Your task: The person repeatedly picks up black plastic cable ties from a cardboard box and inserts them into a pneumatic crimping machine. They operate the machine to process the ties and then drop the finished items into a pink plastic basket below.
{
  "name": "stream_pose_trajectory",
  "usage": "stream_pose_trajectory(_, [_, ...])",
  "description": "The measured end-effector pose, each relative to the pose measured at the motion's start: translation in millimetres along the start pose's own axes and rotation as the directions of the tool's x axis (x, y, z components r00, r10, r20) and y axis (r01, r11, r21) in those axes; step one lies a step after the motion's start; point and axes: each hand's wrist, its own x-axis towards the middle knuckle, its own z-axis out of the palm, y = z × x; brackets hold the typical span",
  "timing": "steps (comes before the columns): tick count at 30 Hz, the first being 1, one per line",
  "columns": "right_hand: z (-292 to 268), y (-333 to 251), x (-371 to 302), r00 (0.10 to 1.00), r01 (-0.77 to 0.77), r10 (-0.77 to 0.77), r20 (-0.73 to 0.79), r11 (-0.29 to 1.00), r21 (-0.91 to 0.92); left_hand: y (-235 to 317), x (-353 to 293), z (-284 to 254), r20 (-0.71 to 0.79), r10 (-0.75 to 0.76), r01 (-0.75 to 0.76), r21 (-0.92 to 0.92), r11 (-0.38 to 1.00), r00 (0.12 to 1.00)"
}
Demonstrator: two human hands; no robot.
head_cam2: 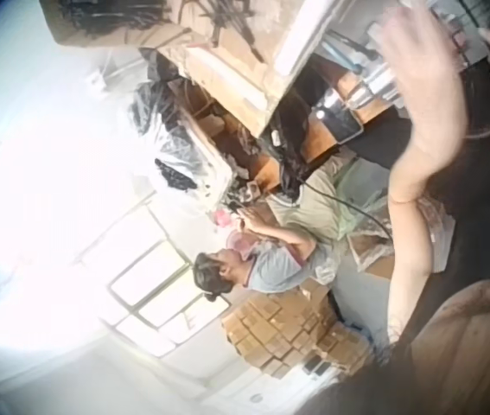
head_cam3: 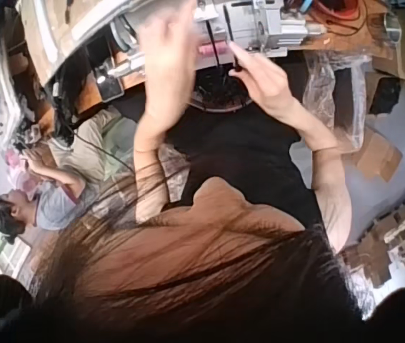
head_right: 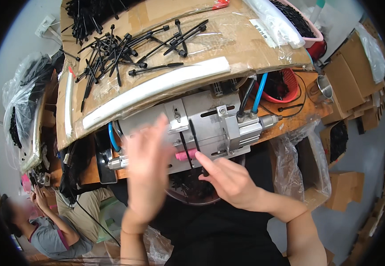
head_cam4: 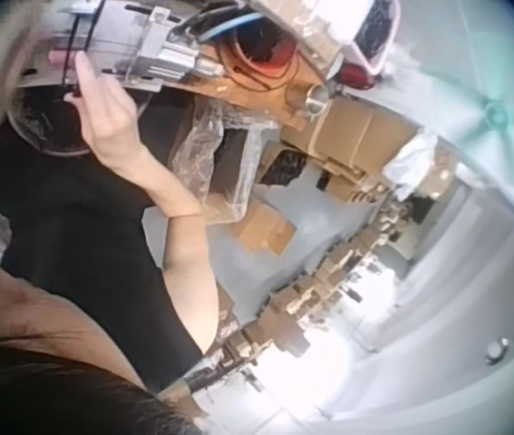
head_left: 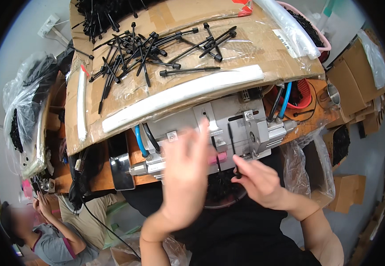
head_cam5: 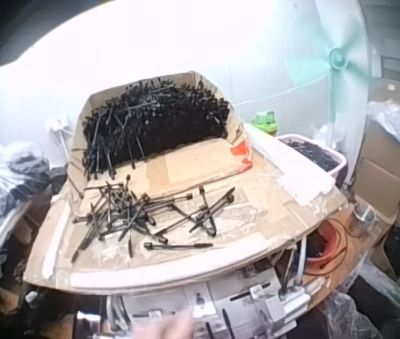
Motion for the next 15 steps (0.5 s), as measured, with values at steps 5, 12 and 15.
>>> stream_pose_trajectory(5, [30.6, 0.8, -16.5, 0.998, -0.031, 0.031, 0.056, 0.999, 0.008, -66.7, 100.1, -17.7, -0.043, 0.071, -0.07, 0.033, 0.997, 0.997])
stream_pose_trajectory(12, [33.6, 5.5, -12.0, 0.989, -0.056, 0.059, 0.133, 0.998, -0.023, -66.4, 94.6, -36.7, 0.1, 0.191, -0.167, -0.207, 0.964, 0.977])
stream_pose_trajectory(15, [13.9, 1.0, -2.1, 0.992, -0.062, 0.067, 0.11, 0.997, -0.042, -27.3, 41.6, -20.8, -0.052, 0.125, -0.13, -0.11, 0.985, 0.991])
